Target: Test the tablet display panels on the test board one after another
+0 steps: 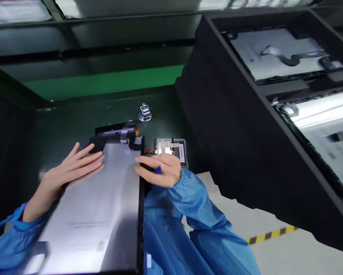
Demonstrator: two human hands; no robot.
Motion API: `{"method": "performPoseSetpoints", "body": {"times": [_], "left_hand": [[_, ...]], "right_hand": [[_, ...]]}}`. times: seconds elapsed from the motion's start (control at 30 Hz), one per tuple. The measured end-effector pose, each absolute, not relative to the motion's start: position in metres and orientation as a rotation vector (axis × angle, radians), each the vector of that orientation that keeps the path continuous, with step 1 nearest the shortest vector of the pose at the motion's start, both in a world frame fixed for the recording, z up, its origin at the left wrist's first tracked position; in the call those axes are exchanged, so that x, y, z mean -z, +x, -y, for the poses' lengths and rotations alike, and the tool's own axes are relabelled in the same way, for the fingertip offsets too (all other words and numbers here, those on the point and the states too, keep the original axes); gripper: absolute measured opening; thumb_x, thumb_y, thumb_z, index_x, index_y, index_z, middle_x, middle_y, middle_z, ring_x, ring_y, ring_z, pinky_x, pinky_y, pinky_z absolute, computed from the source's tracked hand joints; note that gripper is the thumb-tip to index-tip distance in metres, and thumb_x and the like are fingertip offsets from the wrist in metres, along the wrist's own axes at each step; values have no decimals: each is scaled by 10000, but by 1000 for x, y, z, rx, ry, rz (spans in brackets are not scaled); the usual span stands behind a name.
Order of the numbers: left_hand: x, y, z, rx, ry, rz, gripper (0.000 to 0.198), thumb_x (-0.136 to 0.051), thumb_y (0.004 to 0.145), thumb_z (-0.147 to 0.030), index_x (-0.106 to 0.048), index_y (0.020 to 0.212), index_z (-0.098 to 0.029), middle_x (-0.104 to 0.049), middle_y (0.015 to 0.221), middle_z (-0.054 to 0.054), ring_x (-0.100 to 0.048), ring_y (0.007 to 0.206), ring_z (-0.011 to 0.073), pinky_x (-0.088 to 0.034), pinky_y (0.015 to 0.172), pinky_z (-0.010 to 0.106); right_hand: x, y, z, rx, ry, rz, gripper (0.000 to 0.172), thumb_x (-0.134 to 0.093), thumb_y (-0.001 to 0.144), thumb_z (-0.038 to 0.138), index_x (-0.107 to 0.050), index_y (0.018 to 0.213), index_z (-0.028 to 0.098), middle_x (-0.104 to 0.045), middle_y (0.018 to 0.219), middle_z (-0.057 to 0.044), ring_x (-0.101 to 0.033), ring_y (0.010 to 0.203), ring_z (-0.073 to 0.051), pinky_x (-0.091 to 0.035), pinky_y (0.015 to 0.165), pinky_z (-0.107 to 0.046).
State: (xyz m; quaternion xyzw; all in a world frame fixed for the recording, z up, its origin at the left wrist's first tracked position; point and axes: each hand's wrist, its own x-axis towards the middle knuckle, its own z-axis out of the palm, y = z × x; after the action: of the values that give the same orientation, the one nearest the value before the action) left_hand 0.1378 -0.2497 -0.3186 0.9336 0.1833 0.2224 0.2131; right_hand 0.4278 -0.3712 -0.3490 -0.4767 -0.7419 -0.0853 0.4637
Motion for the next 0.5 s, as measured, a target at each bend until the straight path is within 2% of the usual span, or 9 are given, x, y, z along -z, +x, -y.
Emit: {"method": "performPoseSetpoints", "body": {"times": [0.03, 0.07, 0.13, 0.2, 0.23, 0.3, 0.37, 0.43, 0.5], "left_hand": [[313, 137, 252, -638, 2699, -419, 503, -331, 1040, -103, -524, 1456, -309, -543, 1494, -4, -382, 1473, 233, -282, 1239, 531], [308, 137, 255, -665, 2784, -369, 554, -338, 1029, -58, -433, 1521, -295, -516, 1518, -3, -351, 1488, 202, -268, 1258, 466], [304, 136, 259, -681, 2908, -349, 615, -355, 1014, -8, -313, 1578, -250, -542, 1496, 6, -372, 1471, 136, -282, 1252, 318], [308, 135, 258, -646, 2962, -344, 637, -354, 1013, 6, -263, 1594, -239, -598, 1439, 13, -437, 1428, 115, -318, 1229, 277], [313, 135, 254, -630, 2956, -334, 641, -353, 1016, 2, -251, 1598, -248, -608, 1428, 20, -460, 1414, 128, -350, 1215, 296], [325, 135, 240, -641, 2910, -281, 620, -363, 1024, -26, -274, 1592, -257, -605, 1429, 47, -488, 1399, 171, -411, 1181, 360], [340, 136, 223, -714, 2868, -214, 561, -375, 1032, -66, -352, 1566, -237, -605, 1426, 82, -495, 1396, 209, -432, 1167, 418], [355, 137, 209, -765, 2827, -217, 516, -386, 1034, -93, -427, 1530, -228, -615, 1412, 101, -497, 1394, 229, -431, 1165, 452], [368, 139, 201, -778, 2775, -271, 479, -409, 1035, -131, -484, 1495, -241, -630, 1392, 107, -510, 1382, 240, -424, 1166, 478]], "right_hand": [[350, 433, 369, 340, -1190, 1843, 425, -652, 895, 73, -617, 1229, 334, -703, 1263, -13, -674, 878, -163, -566, 769, -300], [352, 438, 364, 454, -1176, 1778, 529, -703, 880, 131, -546, 1334, 353, -644, 1362, -31, -671, 987, -195, -571, 830, -326], [356, 444, 348, 499, -1232, 1590, 711, -719, 891, 336, -349, 1499, 334, -520, 1492, -91, -603, 1226, -290, -558, 958, -427], [361, 446, 329, 271, -1342, 1491, 795, -617, 933, 498, -188, 1567, 282, -453, 1535, -141, -509, 1364, -344, -511, 1043, -519], [364, 446, 321, 81, -1374, 1493, 780, -565, 953, 521, -168, 1574, 265, -471, 1517, -149, -510, 1370, -340, -494, 1063, -531], [370, 446, 310, -270, -1345, 1492, 689, -544, 965, 496, -261, 1548, 262, -612, 1367, -121, -621, 1240, -294, -516, 1034, -480], [376, 448, 306, -478, -1369, 1431, 565, -598, 936, 413, -437, 1456, 260, -716, 1116, -65, -707, 979, -237, -554, 935, -411], [381, 452, 308, -558, -1434, 1288, 466, -644, 889, 339, -552, 1337, 250, -704, 935, -18, -680, 781, -185, -561, 824, -360], [382, 457, 311, -640, -1394, 1155, 380, -681, 846, 311, -590, 1210, 252, -659, 835, 15, -638, 707, -154, -544, 735, -313]]}}
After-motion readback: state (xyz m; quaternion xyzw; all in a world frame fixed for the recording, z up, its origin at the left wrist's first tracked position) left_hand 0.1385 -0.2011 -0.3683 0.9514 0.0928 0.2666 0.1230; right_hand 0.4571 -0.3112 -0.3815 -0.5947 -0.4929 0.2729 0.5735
